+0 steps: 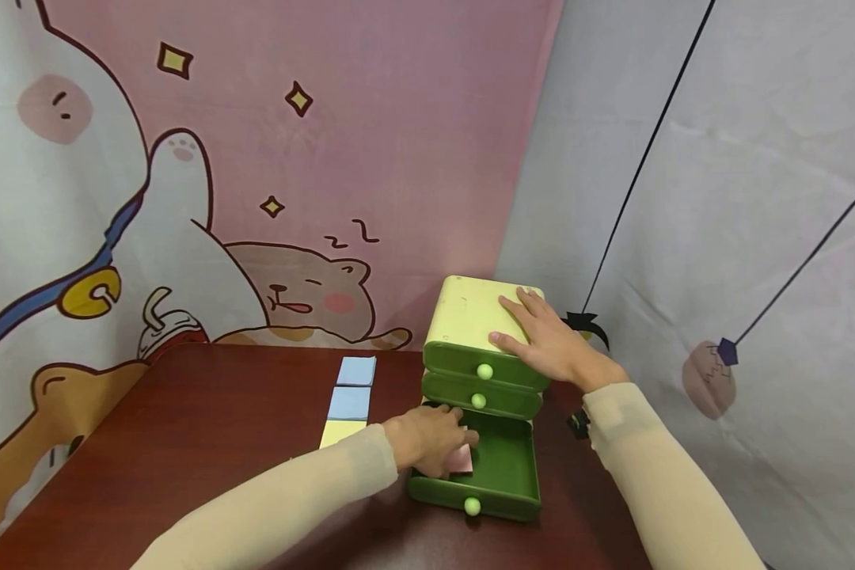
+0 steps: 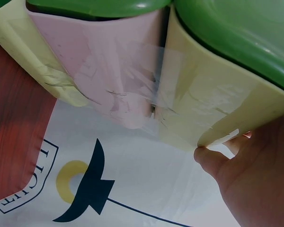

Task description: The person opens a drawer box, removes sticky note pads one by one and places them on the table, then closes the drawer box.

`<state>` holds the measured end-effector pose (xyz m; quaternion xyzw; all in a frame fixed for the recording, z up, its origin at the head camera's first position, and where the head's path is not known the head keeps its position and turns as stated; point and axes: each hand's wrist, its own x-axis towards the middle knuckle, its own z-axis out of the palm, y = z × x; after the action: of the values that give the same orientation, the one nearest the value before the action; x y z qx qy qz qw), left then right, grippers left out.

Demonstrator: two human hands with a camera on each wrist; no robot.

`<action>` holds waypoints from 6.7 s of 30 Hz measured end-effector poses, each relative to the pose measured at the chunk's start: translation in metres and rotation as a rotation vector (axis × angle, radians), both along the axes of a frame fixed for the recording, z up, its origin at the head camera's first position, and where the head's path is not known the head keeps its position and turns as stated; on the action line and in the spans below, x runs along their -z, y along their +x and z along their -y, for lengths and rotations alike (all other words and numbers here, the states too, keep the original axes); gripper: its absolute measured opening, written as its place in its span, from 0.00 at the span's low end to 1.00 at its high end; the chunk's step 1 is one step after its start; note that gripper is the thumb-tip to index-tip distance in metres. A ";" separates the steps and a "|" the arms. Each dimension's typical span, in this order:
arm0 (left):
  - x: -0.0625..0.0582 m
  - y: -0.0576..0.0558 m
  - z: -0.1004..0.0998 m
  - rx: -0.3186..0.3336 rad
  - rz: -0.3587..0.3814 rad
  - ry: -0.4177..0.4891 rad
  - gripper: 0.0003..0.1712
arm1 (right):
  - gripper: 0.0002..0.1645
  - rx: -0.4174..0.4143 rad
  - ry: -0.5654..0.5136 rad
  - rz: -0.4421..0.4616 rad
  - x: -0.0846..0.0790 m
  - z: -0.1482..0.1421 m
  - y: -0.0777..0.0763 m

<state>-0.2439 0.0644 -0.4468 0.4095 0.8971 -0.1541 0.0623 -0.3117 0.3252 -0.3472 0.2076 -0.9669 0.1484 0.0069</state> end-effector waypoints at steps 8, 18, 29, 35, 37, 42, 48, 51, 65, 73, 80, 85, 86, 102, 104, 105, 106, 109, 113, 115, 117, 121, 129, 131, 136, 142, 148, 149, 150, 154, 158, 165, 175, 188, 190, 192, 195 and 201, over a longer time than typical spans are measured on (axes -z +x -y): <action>-0.006 -0.004 0.017 0.035 0.044 0.139 0.34 | 0.52 -0.005 0.004 0.000 -0.001 0.002 0.001; -0.014 -0.007 0.026 0.081 0.076 0.242 0.40 | 0.52 -0.009 0.009 -0.008 0.000 0.000 -0.001; -0.024 0.001 0.039 0.089 0.095 0.339 0.41 | 0.53 -0.011 0.012 -0.011 -0.001 0.001 0.001; -0.023 0.005 0.046 0.127 0.028 0.325 0.41 | 0.53 -0.010 0.007 -0.010 0.001 0.000 0.001; -0.023 0.006 0.049 0.131 0.014 0.334 0.42 | 0.53 -0.008 0.005 -0.010 0.001 0.000 0.001; -0.022 0.008 0.059 0.129 -0.006 0.377 0.42 | 0.53 -0.007 0.005 -0.011 0.002 0.000 0.001; -0.024 0.012 0.074 0.126 -0.010 0.418 0.43 | 0.52 -0.011 0.007 -0.014 0.001 0.001 0.001; -0.026 0.013 0.083 0.136 -0.015 0.439 0.43 | 0.52 -0.012 0.008 -0.017 0.001 0.001 0.001; -0.022 0.016 0.122 0.154 -0.083 0.460 0.41 | 0.52 -0.020 0.005 -0.013 0.000 0.002 -0.002; -0.014 0.020 0.147 0.155 -0.131 0.487 0.43 | 0.52 -0.017 0.007 -0.017 0.001 0.001 -0.002; -0.004 0.024 0.170 0.117 -0.123 0.502 0.42 | 0.52 -0.017 0.005 -0.022 0.002 0.000 -0.001; 0.005 0.027 0.185 0.097 -0.116 0.486 0.43 | 0.52 -0.015 0.007 -0.022 0.002 0.000 -0.001; 0.006 0.028 0.188 0.094 -0.115 0.483 0.43 | 0.52 -0.015 0.008 -0.022 0.002 0.000 -0.001; 0.030 0.041 0.219 0.034 -0.003 0.471 0.44 | 0.52 -0.008 0.025 -0.026 0.002 0.001 -0.002; 0.031 0.042 0.219 0.032 0.007 0.470 0.43 | 0.52 -0.008 0.025 -0.024 0.002 0.000 -0.002; 0.032 0.042 0.220 0.032 0.008 0.468 0.42 | 0.52 -0.008 0.025 -0.023 0.002 0.000 -0.003; 0.033 0.043 0.220 0.034 0.007 0.463 0.42 | 0.52 -0.008 0.025 -0.023 0.002 0.000 -0.003; 0.037 0.044 0.221 0.042 0.003 0.450 0.41 | 0.52 -0.009 0.025 -0.024 0.002 -0.001 -0.003; 0.041 0.044 0.221 0.054 0.002 0.436 0.42 | 0.52 -0.009 0.027 -0.028 0.002 -0.001 -0.003; 0.043 0.045 0.221 0.058 0.002 0.431 0.43 | 0.52 -0.009 0.028 -0.027 0.001 -0.001 -0.003; 0.043 0.046 0.220 0.060 0.001 0.424 0.43 | 0.52 -0.010 0.028 -0.025 0.000 -0.001 -0.003; 0.044 0.048 0.218 0.076 -0.008 0.389 0.43 | 0.52 -0.011 0.027 -0.021 0.000 -0.001 -0.004; 0.044 0.051 0.216 0.066 0.016 0.360 0.42 | 0.52 -0.009 0.023 -0.017 0.001 0.000 -0.003; 0.044 0.051 0.216 0.069 0.016 0.356 0.42 | 0.52 -0.008 0.024 -0.017 0.001 0.000 -0.003; 0.045 0.053 0.217 0.084 -0.003 0.334 0.41 | 0.52 -0.009 0.022 -0.017 0.000 0.001 -0.002; 0.047 0.054 0.218 0.089 -0.057 0.317 0.38 | 0.52 -0.012 0.017 -0.015 0.001 0.001 -0.002; 0.047 0.056 0.219 0.067 -0.054 0.320 0.37 | 0.52 -0.013 0.015 -0.014 0.002 0.001 -0.002; 0.047 0.056 0.219 0.064 -0.053 0.318 0.37 | 0.52 -0.013 0.015 -0.013 0.002 0.001 -0.002; 0.047 0.057 0.219 0.063 -0.055 0.316 0.37 | 0.52 -0.013 0.013 -0.011 0.001 0.001 -0.002; 0.046 0.058 0.219 0.069 -0.069 0.313 0.37 | 0.52 -0.013 0.011 -0.010 0.000 0.001 -0.001; 0.045 0.058 0.218 0.070 -0.079 0.303 0.37 | 0.52 -0.013 0.010 -0.011 0.000 0.000 -0.001; 0.043 0.059 0.216 0.095 -0.112 0.280 0.38 | 0.52 -0.018 0.002 -0.008 0.000 -0.001 -0.001; 0.041 0.059 0.212 0.080 -0.105 0.254 0.38 | 0.52 -0.024 0.000 -0.009 0.000 0.000 -0.002; 0.031 0.072 0.182 0.245 -0.324 0.462 0.32 | 0.52 -0.031 -0.004 -0.014 0.001 0.003 -0.003; 0.030 0.074 0.175 0.277 -0.377 0.492 0.32 | 0.52 -0.030 0.000 -0.016 0.001 0.003 -0.003; 0.029 0.076 0.168 0.305 -0.419 0.528 0.31 | 0.52 -0.030 -0.001 -0.019 0.001 0.003 -0.003; 0.028 0.078 0.155 0.337 -0.456 0.570 0.29 | 0.52 -0.030 -0.002 -0.020 0.001 0.003 -0.003; 0.023 0.084 0.130 0.385 -0.469 0.581 0.26 | 0.52 -0.031 -0.007 -0.013 0.002 0.002 -0.003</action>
<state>-0.1597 -0.0658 -0.4694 0.5240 0.8001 0.0074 -0.2919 -0.3149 0.3229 -0.3496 0.2234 -0.9629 0.1507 0.0118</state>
